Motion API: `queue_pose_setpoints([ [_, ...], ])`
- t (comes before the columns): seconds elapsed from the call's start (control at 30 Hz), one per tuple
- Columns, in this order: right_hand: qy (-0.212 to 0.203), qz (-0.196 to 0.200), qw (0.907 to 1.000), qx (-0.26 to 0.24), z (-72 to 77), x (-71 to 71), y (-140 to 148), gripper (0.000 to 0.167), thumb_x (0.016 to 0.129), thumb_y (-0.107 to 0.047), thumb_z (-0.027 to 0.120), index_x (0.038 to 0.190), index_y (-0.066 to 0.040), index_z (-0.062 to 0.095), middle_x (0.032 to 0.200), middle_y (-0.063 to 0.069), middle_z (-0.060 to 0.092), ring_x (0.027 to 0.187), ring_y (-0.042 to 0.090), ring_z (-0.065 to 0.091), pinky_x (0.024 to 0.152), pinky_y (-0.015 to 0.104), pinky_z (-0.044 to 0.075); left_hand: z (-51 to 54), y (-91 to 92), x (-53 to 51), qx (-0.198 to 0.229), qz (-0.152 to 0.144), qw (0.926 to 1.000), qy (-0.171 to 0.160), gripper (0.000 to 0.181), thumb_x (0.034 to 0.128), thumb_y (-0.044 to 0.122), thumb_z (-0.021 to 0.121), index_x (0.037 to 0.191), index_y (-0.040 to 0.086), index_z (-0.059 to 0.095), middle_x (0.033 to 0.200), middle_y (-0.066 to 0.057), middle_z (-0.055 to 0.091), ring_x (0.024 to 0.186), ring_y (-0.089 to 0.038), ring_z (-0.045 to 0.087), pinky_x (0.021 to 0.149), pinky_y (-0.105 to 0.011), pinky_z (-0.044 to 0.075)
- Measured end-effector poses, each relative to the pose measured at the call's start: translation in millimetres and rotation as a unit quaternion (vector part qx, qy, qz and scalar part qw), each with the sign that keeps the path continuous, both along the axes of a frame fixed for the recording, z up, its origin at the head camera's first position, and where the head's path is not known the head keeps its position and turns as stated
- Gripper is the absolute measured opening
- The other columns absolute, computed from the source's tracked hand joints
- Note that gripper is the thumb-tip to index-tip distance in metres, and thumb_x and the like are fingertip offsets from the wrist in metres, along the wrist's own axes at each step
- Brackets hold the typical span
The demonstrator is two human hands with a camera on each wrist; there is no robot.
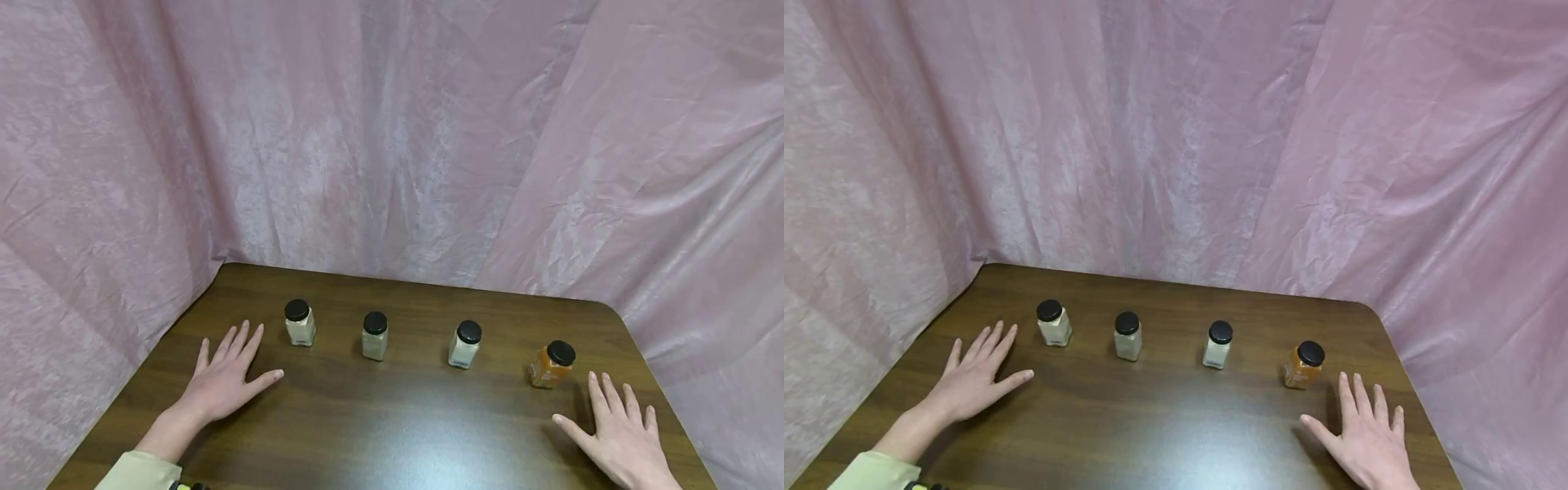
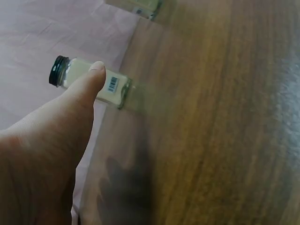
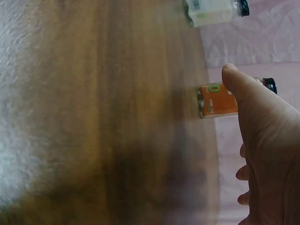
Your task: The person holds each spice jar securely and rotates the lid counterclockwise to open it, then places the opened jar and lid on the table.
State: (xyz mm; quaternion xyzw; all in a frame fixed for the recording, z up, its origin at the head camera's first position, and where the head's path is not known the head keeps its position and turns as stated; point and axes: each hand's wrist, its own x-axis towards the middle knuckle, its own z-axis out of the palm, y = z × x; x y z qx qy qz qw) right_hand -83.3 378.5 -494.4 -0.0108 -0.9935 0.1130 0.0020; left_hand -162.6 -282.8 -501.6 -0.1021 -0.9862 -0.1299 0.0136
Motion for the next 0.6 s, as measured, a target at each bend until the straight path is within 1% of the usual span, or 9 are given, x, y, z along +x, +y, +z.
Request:
queue_pose_setpoints([
  [0.07,0.014,0.004,0.9999,0.001,3.3,0.4,0.5,0.11,0.094,-0.073,0.052,0.163,-0.003,0.004,0.164,0.032,0.011,0.143,0.063,0.006,0.103,0.081,-0.004,3.3,0.6,-1.3,0.006,-0.001,1.0,-0.001,0.103,0.0931,0.077,0.047,0.166,0.015,0.009,0.168,-0.024,0.01,0.152,-0.047,0.01,0.111,-0.072,-0.011],
  [0.13,0.037,0.01,0.9992,0.002,7.2,0.8,0.6,0.108,0.094,-0.07,0.054,0.163,-0.003,0.006,0.164,0.032,0.014,0.144,0.061,0.009,0.107,0.079,-0.003,7.4,1.1,-2.5,0.013,-0.003,0.9999,-0.005,0.103,0.0933,0.077,0.047,0.166,0.016,0.006,0.168,-0.024,0.007,0.152,-0.047,0.008,0.112,-0.071,-0.011],
  [0.3,0.089,0.027,0.9956,-0.008,20.5,1.3,-1.8,0.101,0.097,-0.061,0.057,0.164,-0.005,0.006,0.165,0.029,0.015,0.148,0.055,0.009,0.115,0.068,-0.008,19.2,0.5,-3.5,0.035,-0.006,0.9993,-0.01,0.104,0.0939,0.075,0.049,0.165,0.017,0.001,0.168,-0.023,0.003,0.154,-0.044,0.002,0.113,-0.069,-0.011],
  [0.43,0.107,0.037,0.9935,-0.011,33.0,1.3,-5.2,0.099,0.098,-0.057,0.059,0.164,-0.008,0.005,0.166,0.026,0.014,0.151,0.051,0.004,0.117,0.061,-0.012,27.8,-1.1,-3.2,0.051,-0.009,0.9986,-0.008,0.104,0.0949,0.072,0.051,0.165,0.018,-0.002,0.169,-0.023,0.0,0.154,-0.044,0.0,0.114,-0.068,-0.011],
  [0.6,0.124,0.049,0.991,-0.011,48.4,-1.5,-10.8,0.097,0.098,-0.055,0.061,0.165,-0.012,0.005,0.167,0.024,0.014,0.152,0.047,0.002,0.118,0.059,-0.013,33.8,-4.2,-4.0,0.063,-0.011,0.998,0.001,0.104,0.0949,0.071,0.053,0.165,0.019,-0.004,0.169,-0.021,-0.001,0.154,-0.043,0.0,0.115,-0.066,-0.013],
])
